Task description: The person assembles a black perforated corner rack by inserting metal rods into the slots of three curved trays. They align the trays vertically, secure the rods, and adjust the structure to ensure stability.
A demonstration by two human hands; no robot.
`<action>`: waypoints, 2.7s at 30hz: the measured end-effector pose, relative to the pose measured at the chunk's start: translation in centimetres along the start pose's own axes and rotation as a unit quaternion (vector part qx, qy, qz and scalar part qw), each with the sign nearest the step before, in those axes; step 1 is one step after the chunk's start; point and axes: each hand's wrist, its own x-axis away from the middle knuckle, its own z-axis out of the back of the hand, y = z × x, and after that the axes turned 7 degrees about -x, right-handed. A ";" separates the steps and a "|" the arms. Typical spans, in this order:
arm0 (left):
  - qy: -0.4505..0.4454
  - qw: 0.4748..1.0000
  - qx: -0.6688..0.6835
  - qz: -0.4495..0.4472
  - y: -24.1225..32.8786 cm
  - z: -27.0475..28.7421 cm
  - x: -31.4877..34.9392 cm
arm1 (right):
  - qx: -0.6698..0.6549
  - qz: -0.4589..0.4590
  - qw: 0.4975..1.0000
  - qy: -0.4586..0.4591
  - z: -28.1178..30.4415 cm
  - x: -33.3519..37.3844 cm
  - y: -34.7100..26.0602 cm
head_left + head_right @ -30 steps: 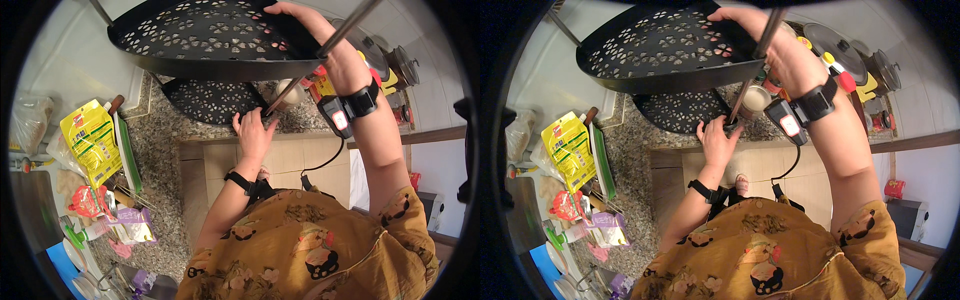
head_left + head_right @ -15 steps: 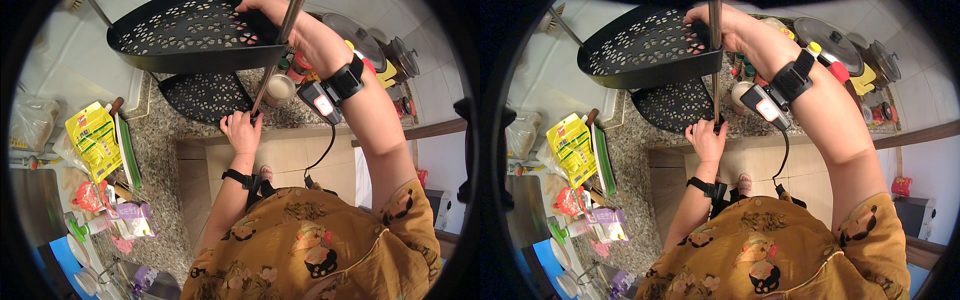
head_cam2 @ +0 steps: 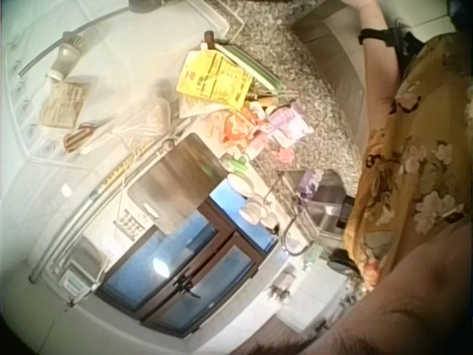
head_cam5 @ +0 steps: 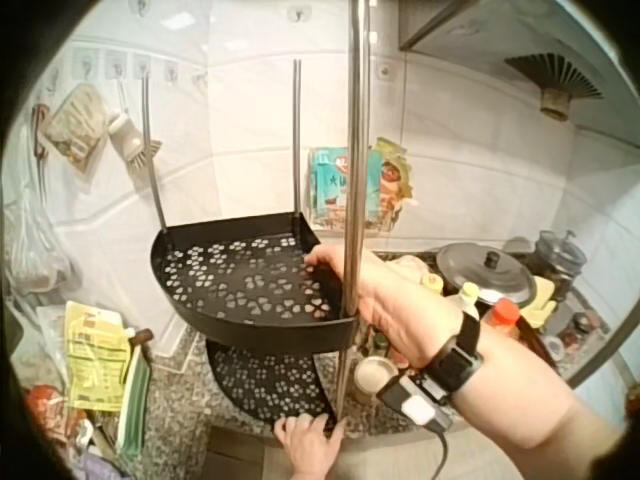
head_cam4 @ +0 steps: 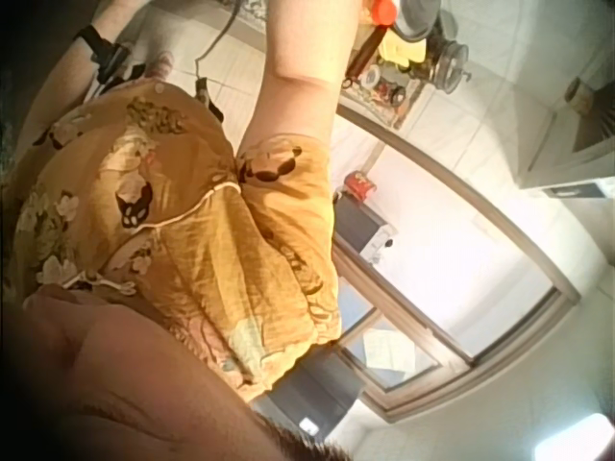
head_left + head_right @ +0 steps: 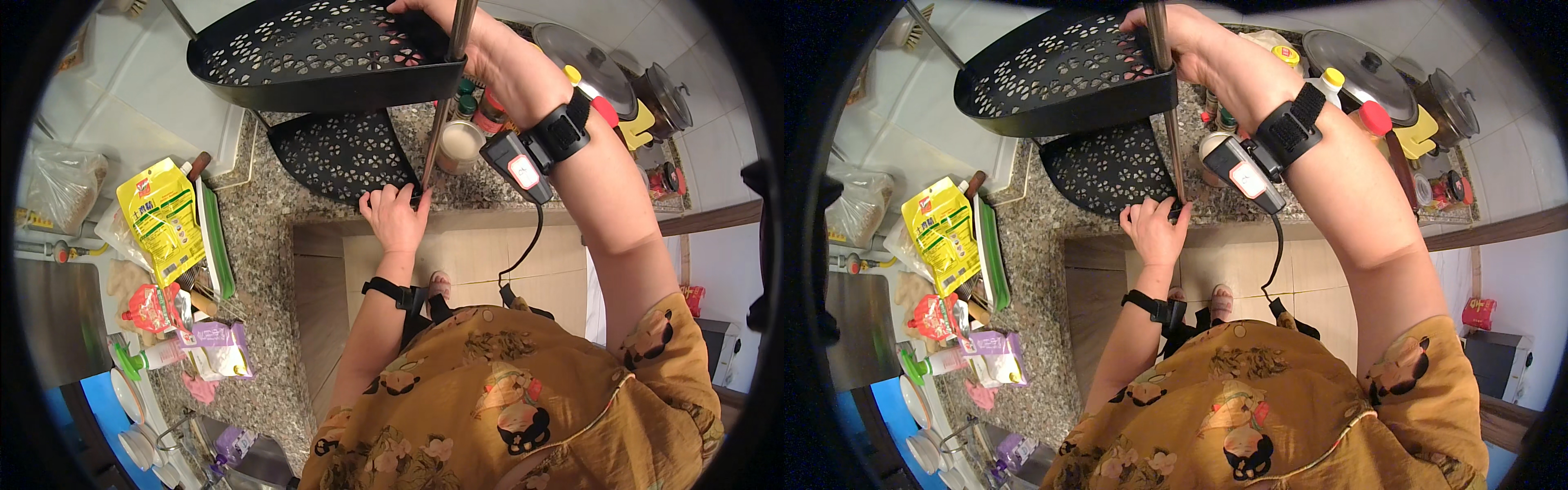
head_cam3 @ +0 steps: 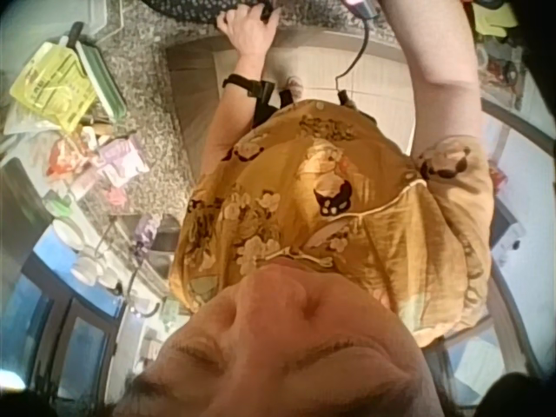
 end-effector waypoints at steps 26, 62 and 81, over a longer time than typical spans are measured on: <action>-0.010 0.999 -0.023 0.029 0.6 -0.9 -0.5 | -0.018 -0.014 1.000 0.009 -1.5 2.1 0.2; -0.032 0.990 0.131 -0.042 -1.6 -1.7 -0.4 | 0.028 -0.072 0.997 -0.004 -0.1 1.0 -0.3; -0.012 0.995 0.097 -0.011 -0.3 -1.2 -0.6 | 0.033 0.000 0.999 -0.034 0.1 2.5 0.5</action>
